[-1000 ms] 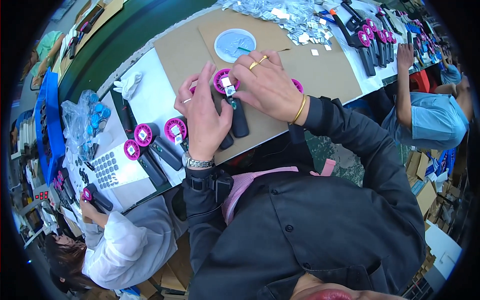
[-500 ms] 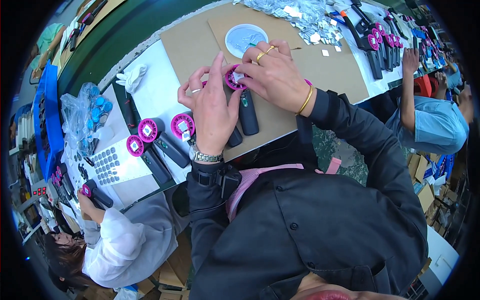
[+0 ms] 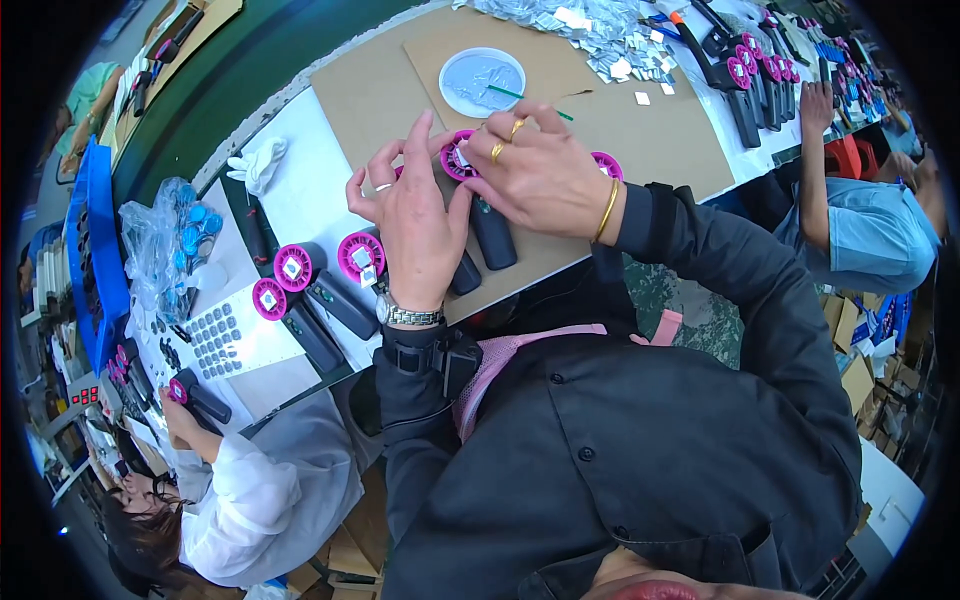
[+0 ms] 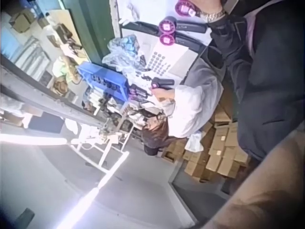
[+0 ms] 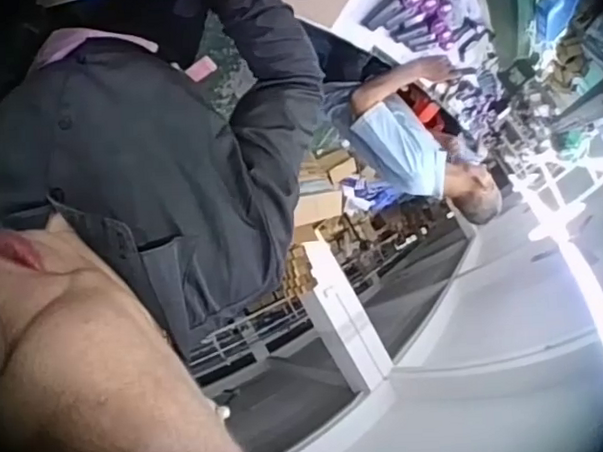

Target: Assembling and applying glue to small components of electronic toy wands on an assembly line.

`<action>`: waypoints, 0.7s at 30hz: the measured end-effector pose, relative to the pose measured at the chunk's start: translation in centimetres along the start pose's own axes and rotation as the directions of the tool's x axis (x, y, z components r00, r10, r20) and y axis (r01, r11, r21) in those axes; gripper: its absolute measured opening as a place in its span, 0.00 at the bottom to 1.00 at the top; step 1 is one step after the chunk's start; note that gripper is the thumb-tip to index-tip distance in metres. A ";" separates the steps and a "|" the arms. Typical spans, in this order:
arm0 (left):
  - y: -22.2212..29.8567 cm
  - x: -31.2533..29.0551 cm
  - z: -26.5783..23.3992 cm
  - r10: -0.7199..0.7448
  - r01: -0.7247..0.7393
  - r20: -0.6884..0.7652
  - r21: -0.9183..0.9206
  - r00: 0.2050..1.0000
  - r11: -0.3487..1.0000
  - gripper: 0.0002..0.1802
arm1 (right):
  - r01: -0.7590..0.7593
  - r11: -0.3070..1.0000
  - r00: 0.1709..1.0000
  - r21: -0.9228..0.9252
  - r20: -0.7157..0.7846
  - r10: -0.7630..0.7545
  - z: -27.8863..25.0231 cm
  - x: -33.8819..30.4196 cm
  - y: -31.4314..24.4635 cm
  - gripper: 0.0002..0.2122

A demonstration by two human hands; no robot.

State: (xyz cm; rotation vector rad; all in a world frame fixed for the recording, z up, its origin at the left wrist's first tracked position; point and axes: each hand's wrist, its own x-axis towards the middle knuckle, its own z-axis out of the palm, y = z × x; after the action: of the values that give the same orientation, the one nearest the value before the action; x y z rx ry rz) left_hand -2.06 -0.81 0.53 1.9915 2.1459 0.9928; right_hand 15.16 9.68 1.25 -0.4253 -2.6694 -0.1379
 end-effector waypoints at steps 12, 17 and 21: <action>-0.9 -1.3 -1.8 0.023 -0.024 -0.037 -0.044 0.999 0.999 0.46 | -0.063 0.997 0.995 0.034 0.082 0.060 -1.6 0.8 -0.7 0.14; -2.5 -3.3 -5.1 -0.003 0.001 -0.070 -0.032 0.998 0.999 0.45 | -0.074 0.986 0.997 0.152 0.030 0.071 -3.5 2.6 -3.1 0.12; -3.2 -3.7 -5.2 -0.006 0.008 -0.047 0.039 0.999 0.999 0.45 | -0.066 0.982 0.997 0.179 0.038 0.060 -1.2 3.4 -4.5 0.13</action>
State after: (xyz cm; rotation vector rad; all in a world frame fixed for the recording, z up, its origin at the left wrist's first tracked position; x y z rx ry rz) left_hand -6.55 -6.22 1.78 1.9957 2.2114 1.0151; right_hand 11.33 6.13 3.67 -0.4564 -2.6668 0.1302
